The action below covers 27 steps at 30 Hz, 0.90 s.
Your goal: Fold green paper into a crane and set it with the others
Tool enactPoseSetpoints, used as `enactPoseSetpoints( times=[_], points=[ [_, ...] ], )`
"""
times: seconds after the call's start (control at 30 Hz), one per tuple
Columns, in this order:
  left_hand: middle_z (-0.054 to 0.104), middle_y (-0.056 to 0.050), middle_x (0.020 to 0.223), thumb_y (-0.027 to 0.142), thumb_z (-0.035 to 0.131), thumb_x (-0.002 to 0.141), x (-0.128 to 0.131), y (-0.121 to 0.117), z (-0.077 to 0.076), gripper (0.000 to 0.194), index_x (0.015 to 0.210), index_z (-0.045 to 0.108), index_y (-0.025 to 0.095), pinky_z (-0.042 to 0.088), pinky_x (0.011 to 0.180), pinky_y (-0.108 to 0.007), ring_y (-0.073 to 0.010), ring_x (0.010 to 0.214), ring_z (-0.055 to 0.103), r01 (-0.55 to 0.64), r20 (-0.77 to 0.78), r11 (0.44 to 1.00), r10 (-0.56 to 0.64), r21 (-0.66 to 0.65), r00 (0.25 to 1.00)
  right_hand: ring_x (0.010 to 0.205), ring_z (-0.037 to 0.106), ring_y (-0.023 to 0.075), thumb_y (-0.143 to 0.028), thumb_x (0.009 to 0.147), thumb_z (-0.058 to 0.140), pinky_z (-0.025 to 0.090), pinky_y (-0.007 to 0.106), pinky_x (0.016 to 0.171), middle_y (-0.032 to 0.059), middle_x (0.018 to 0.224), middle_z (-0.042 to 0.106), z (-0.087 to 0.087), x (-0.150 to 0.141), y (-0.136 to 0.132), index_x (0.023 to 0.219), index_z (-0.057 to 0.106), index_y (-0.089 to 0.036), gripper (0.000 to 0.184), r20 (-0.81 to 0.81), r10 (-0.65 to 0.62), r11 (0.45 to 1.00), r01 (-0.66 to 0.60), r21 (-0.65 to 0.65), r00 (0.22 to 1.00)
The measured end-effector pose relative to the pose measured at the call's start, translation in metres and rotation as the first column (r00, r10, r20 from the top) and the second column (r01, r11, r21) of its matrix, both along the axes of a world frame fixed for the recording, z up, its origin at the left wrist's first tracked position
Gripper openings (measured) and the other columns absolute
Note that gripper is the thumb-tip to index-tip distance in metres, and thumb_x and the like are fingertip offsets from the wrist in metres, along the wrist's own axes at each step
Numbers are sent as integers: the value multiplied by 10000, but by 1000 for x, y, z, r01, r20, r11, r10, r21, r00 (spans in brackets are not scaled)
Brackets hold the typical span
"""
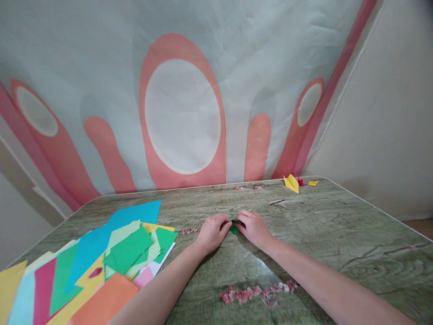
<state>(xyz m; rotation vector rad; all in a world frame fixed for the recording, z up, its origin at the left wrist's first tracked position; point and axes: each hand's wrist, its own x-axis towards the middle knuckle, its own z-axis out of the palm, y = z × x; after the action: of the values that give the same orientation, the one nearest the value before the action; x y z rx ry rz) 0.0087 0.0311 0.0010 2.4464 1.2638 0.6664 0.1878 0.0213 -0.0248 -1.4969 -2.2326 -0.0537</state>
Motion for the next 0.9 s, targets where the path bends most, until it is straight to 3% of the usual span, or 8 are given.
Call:
enactPoseSetpoints(
  times=[0.17, 0.47, 0.9],
  points=[
    [616, -17, 772, 327, 495, 830, 0, 8, -5, 188, 766, 606, 189, 410, 663, -237, -152, 734, 551, 15, 16, 1000, -14, -20, 1000, 774, 547, 156, -271, 844, 555, 359, 265, 693, 19, 807, 585, 0, 0, 1, 788, 627, -206, 112, 6, 8, 1000, -8, -19, 1000],
    [624, -13, 766, 403, 589, 747, 3, 14, -9, 230, 784, 626, 179, 411, 600, -227, -144, 691, 558, -65, 39, 994, 69, -89, 997, 782, 544, 146, -239, 838, 558, 371, 256, 708, 15, 819, 576, -3, 4, 6, 842, 641, -204, 91, -78, 66, 995, -71, -75, 995],
    [606, -3, 785, 300, 575, 730, 1, 16, -17, 186, 883, 637, 216, 422, 641, -229, -143, 722, 553, -43, 40, 999, 44, -14, 998, 804, 556, 142, -229, 876, 503, 390, 262, 749, 18, 825, 598, -2, 7, 5, 900, 654, -211, 155, -204, 146, 983, -165, -82, 968]
  ],
)
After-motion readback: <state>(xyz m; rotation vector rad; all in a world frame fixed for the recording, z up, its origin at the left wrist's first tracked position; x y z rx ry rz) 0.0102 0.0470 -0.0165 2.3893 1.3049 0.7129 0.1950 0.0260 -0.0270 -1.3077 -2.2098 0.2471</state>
